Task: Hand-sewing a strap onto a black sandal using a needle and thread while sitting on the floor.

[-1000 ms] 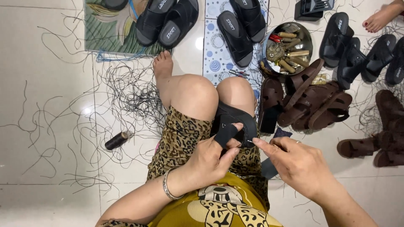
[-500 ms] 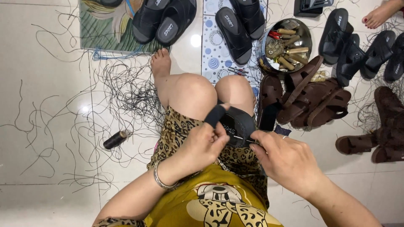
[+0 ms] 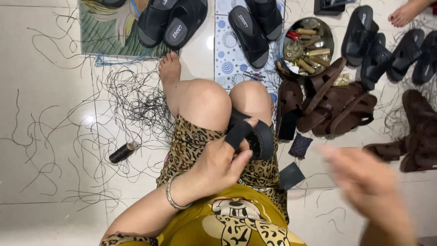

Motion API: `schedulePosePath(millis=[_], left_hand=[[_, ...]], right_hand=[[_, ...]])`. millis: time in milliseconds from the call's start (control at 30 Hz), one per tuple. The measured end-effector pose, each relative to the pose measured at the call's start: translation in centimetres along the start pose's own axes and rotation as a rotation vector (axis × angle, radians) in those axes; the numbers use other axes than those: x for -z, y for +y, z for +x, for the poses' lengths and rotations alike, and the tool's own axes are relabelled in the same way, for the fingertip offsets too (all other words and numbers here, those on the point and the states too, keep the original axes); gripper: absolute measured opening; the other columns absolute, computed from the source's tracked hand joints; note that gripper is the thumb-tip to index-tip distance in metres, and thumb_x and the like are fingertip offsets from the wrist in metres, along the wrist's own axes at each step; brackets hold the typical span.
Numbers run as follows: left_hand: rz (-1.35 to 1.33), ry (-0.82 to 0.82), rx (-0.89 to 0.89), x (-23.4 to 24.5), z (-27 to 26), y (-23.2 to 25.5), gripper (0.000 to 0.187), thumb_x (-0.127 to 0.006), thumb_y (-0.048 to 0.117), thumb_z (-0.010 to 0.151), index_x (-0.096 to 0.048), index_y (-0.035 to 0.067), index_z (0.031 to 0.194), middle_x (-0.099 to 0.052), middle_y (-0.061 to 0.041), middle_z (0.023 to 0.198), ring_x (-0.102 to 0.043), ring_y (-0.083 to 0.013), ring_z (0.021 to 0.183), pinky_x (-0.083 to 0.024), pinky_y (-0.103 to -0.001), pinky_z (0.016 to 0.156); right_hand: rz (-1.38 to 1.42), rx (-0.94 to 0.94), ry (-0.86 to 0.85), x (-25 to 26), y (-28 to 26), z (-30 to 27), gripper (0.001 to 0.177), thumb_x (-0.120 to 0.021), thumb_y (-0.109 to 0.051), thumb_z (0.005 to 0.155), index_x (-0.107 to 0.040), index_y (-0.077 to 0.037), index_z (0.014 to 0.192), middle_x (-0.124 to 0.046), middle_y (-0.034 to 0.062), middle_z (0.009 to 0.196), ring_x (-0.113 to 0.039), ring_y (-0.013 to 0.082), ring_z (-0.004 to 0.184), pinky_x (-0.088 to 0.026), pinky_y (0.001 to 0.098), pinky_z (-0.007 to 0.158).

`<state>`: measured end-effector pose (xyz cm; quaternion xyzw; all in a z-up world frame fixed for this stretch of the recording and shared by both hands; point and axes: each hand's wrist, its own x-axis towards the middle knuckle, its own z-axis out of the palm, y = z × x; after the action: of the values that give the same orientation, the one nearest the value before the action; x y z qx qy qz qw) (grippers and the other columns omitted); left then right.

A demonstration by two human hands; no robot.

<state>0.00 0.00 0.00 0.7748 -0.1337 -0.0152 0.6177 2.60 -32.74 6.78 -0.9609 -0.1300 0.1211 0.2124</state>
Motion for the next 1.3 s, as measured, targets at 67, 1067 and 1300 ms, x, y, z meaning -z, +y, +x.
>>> schedulePosePath(millis=[67,1067,1300], left_hand=[[0.0,0.017,-0.001,-0.5,-0.6,0.5,0.066,-0.066,-0.006,0.09,-0.04,0.003,0.15,-0.064,-0.001,0.083,-0.06,-0.0148,0.065,-0.051,-0.028,0.059],[0.126,-0.271,-0.045,1.3,1.1,-0.4,0.061,-0.058,-0.004,0.091,-0.039,-0.004,0.148,-0.065,-0.015,0.087,-0.06,-0.023,0.056,-0.053,-0.035,0.05],[0.218,-0.296,-0.221,1.6,1.8,0.7,0.072,-0.056,-0.008,0.091,-0.027,-0.001,0.157,-0.058,-0.012,0.093,-0.057,-0.0186,0.067,-0.053,-0.034,0.058]], right_hand=[[0.127,0.386,-0.083,-3.6,-3.6,2.1,0.042,-0.067,-0.001,0.083,-0.07,-0.01,0.124,-0.076,0.0074,0.1,-0.059,0.0068,0.054,-0.049,0.0153,0.042],[-0.229,0.396,-0.006,-6.1,-7.9,4.1,0.043,-0.075,-0.012,0.084,-0.062,-0.004,0.124,-0.076,0.0109,0.094,-0.067,0.0197,0.055,-0.052,0.0351,0.045],[-0.434,0.449,-0.207,-1.7,-5.0,3.1,0.051,-0.069,-0.016,0.083,-0.062,-0.016,0.133,-0.056,-0.0036,0.071,-0.059,0.0097,0.046,-0.042,0.0282,0.035]])
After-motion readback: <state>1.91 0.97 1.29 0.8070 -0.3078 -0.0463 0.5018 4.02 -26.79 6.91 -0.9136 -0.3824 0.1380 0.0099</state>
